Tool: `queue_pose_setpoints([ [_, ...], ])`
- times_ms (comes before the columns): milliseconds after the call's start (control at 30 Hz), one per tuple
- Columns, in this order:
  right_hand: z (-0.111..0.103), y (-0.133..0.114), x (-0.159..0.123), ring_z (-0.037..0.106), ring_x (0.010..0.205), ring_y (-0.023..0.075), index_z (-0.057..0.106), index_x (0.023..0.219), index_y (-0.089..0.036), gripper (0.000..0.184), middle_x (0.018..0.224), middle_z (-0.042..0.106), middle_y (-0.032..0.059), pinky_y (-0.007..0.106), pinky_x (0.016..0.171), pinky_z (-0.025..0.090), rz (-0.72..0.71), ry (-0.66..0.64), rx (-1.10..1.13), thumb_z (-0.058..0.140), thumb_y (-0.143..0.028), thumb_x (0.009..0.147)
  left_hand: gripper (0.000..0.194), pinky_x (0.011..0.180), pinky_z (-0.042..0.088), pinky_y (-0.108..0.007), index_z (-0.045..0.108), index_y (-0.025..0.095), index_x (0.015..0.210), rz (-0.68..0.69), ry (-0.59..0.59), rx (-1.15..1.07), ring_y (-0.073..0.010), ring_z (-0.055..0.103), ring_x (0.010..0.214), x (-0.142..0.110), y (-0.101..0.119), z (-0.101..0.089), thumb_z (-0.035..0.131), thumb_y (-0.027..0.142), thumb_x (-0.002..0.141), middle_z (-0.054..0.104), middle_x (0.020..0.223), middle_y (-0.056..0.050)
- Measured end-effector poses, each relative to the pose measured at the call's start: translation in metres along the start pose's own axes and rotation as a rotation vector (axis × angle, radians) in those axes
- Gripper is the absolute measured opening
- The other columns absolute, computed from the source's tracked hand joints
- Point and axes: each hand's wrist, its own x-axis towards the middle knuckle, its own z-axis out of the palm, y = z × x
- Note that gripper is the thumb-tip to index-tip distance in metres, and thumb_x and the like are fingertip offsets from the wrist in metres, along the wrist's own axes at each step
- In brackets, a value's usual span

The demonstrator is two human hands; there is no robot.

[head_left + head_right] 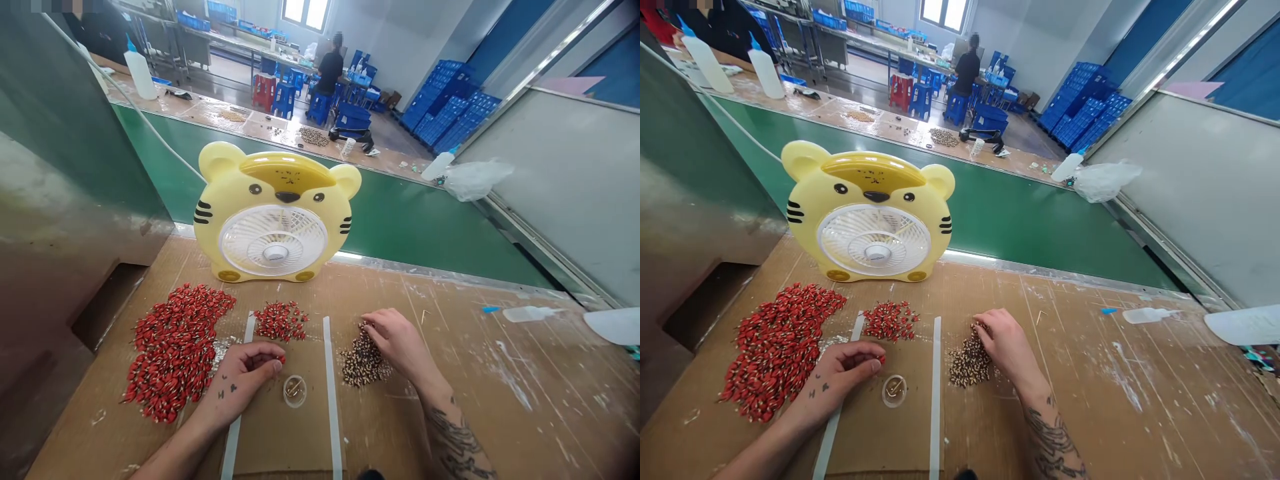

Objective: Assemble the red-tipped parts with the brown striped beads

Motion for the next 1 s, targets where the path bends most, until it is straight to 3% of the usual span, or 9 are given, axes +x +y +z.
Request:
queue_pose_setpoints([
  [133,0.003,-0.003,0.011,0.062,0.087,0.024,0.074,0.09,-0.021,0.019,0.088,0.071,0.0055,0.036,0.078,0.05,-0.036,-0.09,-0.056,0.056,-0.014,0.087,0.016,0.065,0.047,-0.023,0.077,0.017,0.082,0.0,-0.004,-0.029,-0.0141,0.06,0.065,0.001,0.001,0.0,0.077,0.028,0.071,0.071,0.07,-0.002],
  [333,0.006,-0.009,0.014,0.063,0.082,0.0231,0.072,0.082,-0.021,0.019,0.083,0.071,0.005,0.034,0.074,0.049,0.026,-0.111,-0.102,0.055,-0.015,0.086,0.015,0.066,0.047,-0.023,0.077,0.017,0.085,0.02,-0.015,-0.01,-0.0144,0.061,0.067,0.001,-0.003,-0.002,0.075,0.027,0.074,0.072,0.074,-0.002],
  [533,0.009,-0.005,0.005,0.064,0.079,0.0222,0.065,0.08,-0.02,0.016,0.083,0.07,0.0047,0.035,0.074,0.049,0.016,-0.018,0.013,0.053,-0.023,0.089,0.017,0.066,0.047,-0.024,0.078,0.017,0.085,0.023,-0.02,-0.001,-0.0156,0.062,0.068,0.001,-0.003,-0.001,0.075,0.027,0.073,0.073,0.074,-0.003],
  [733,0.007,0.012,0.003,0.065,0.084,0.0238,0.069,0.088,-0.021,0.018,0.09,0.071,0.0067,0.037,0.077,0.051,0.058,0.041,0.061,0.054,-0.03,0.091,0.016,0.068,0.047,-0.024,0.078,0.017,0.085,0.03,-0.014,-0.01,-0.0159,0.062,0.07,0.001,0.001,-0.001,0.075,0.026,0.072,0.073,0.076,-0.003],
  [1000,-0.005,0.015,0.004,0.065,0.087,0.0239,0.073,0.089,-0.023,0.018,0.09,0.072,0.006,0.039,0.08,0.052,-0.005,-0.128,0.009,0.056,-0.026,0.088,0.015,0.068,0.047,-0.024,0.078,0.018,0.085,0.025,-0.025,-0.027,-0.0157,0.062,0.071,0.001,-0.004,-0.001,0.075,0.026,0.073,0.073,0.076,-0.002],
])
